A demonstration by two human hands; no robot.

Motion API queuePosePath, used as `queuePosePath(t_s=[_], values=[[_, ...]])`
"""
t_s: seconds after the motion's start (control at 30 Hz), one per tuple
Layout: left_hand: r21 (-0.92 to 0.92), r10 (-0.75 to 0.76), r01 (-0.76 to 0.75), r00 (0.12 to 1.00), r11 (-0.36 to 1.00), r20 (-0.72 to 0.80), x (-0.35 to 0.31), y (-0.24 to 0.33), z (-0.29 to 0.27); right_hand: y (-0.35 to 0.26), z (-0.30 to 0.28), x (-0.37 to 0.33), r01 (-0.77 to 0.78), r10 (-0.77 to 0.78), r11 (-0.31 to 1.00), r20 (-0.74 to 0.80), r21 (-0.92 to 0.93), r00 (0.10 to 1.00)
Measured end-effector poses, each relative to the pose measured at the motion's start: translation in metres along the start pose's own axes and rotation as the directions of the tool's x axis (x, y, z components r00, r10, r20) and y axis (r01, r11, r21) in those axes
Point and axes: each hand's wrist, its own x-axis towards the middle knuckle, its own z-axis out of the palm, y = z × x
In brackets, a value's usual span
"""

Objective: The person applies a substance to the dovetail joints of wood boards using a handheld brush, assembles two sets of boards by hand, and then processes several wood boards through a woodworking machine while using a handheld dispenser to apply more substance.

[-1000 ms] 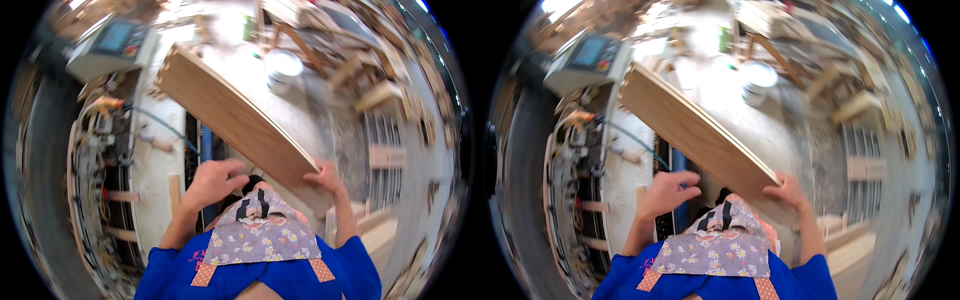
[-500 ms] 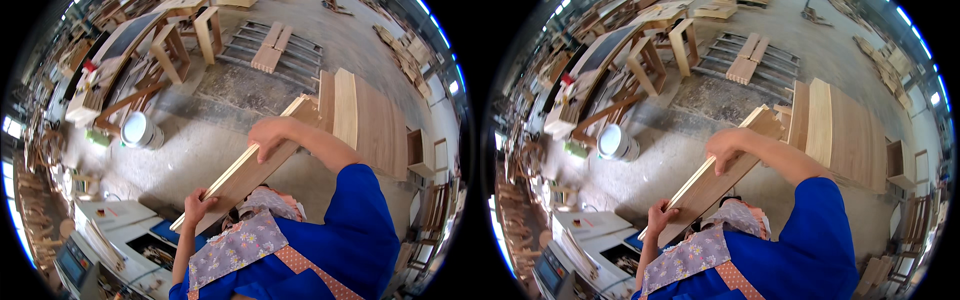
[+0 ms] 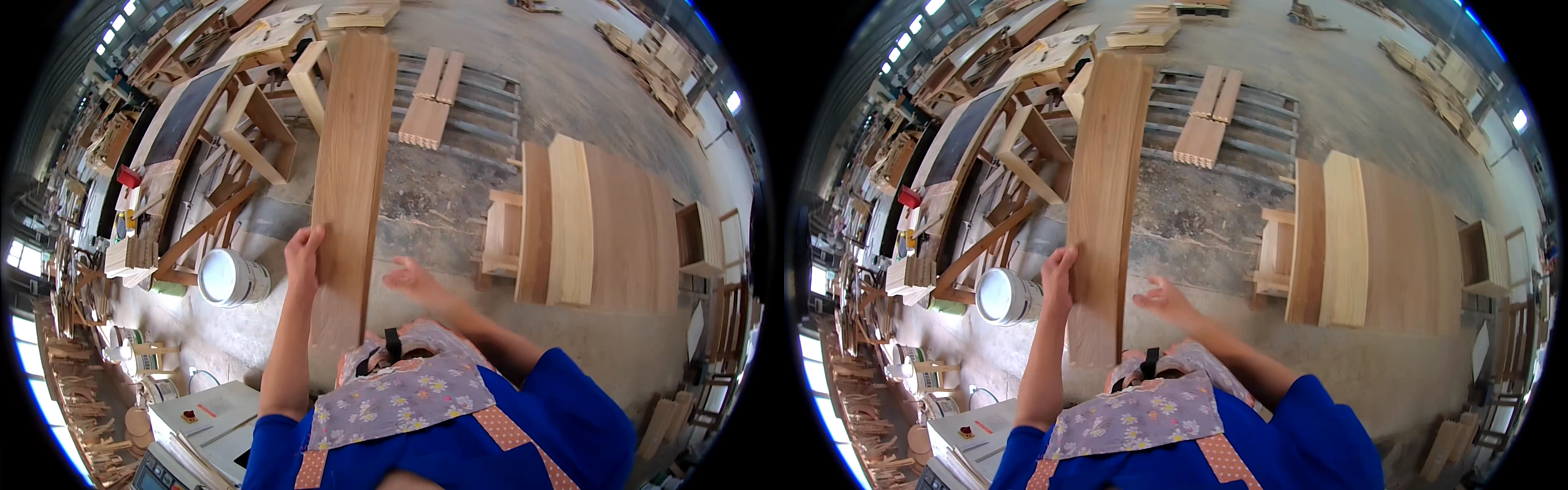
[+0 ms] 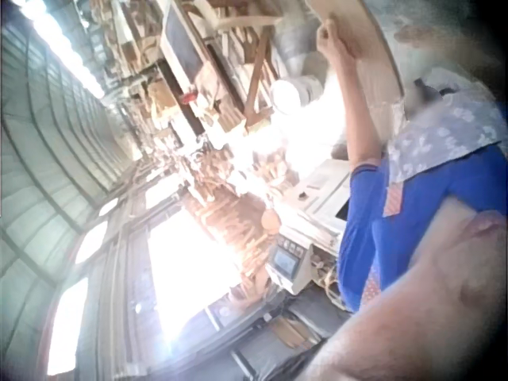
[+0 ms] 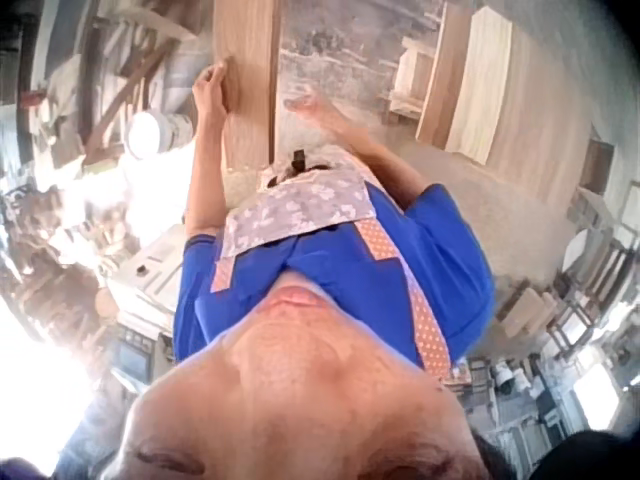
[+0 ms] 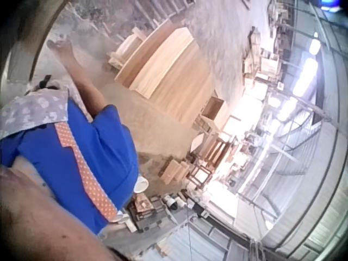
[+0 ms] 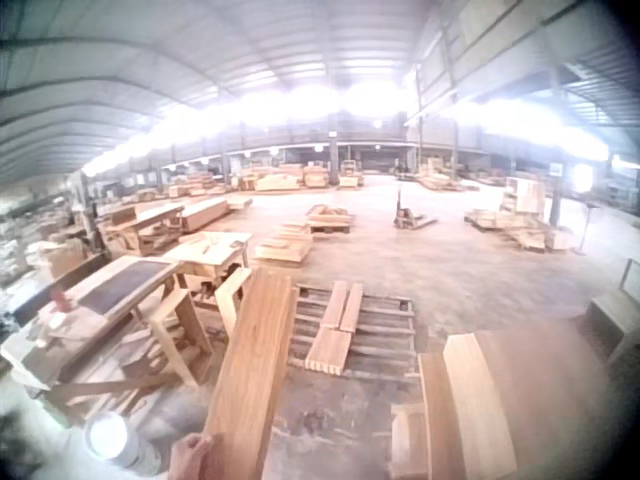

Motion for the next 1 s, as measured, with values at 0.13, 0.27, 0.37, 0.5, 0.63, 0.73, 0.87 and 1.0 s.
queuePosePath(t_s=[0.13, 0.27, 0.37, 0.5, 0.63, 0.73, 0.87, 1.0], values=[[-0.292, -0.130, 0.121, 0.991, 0.949, -0.011, 0.107, 0.010, 0.045, -0.047, 0.051, 0.058, 0.227, -0.235, 0.972, -0.353, -0.065, 0.906], [-0.326, -0.143, 0.166, 0.985, 0.931, 0.094, 0.200, 0.016, 0.059, -0.102, 0.041, 0.130, 0.245, -0.281, 0.960, -0.474, -0.138, 0.835], [-0.302, -0.083, 0.143, 0.976, 0.942, 0.201, 0.248, 0.027, 0.077, -0.100, 0.015, 0.183, 0.261, -0.283, 0.959, -0.491, -0.114, 0.824], [-0.213, -0.075, 0.157, 0.934, 0.964, 0.349, 0.320, -0.001, 0.076, -0.125, 0.002, 0.220, 0.179, -0.218, 0.976, -0.470, -0.126, 0.856], [-0.173, -0.306, 0.473, 0.766, 0.864, 0.566, 0.337, -0.018, 0.094, -0.126, -0.018, 0.257, 0.075, -0.109, 0.994, -0.530, -0.085, 0.841], [-0.219, -0.381, 0.614, 0.690, 0.758, 0.615, 0.338, -0.042, 0.108, -0.129, -0.040, 0.288, -0.040, -0.018, 0.996, -0.599, -0.084, 0.801], [-0.179, -0.405, 0.593, 0.710, 0.785, 0.576, 0.387, -0.068, 0.143, -0.134, -0.083, 0.340, -0.140, 0.185, 0.983, -0.558, 0.123, 0.809], [-0.006, -0.411, 0.476, 0.766, 0.880, 0.495, 0.472, -0.081, 0.194, -0.114, -0.145, 0.416, -0.155, 0.281, 0.937, -0.411, 0.314, 0.867]])
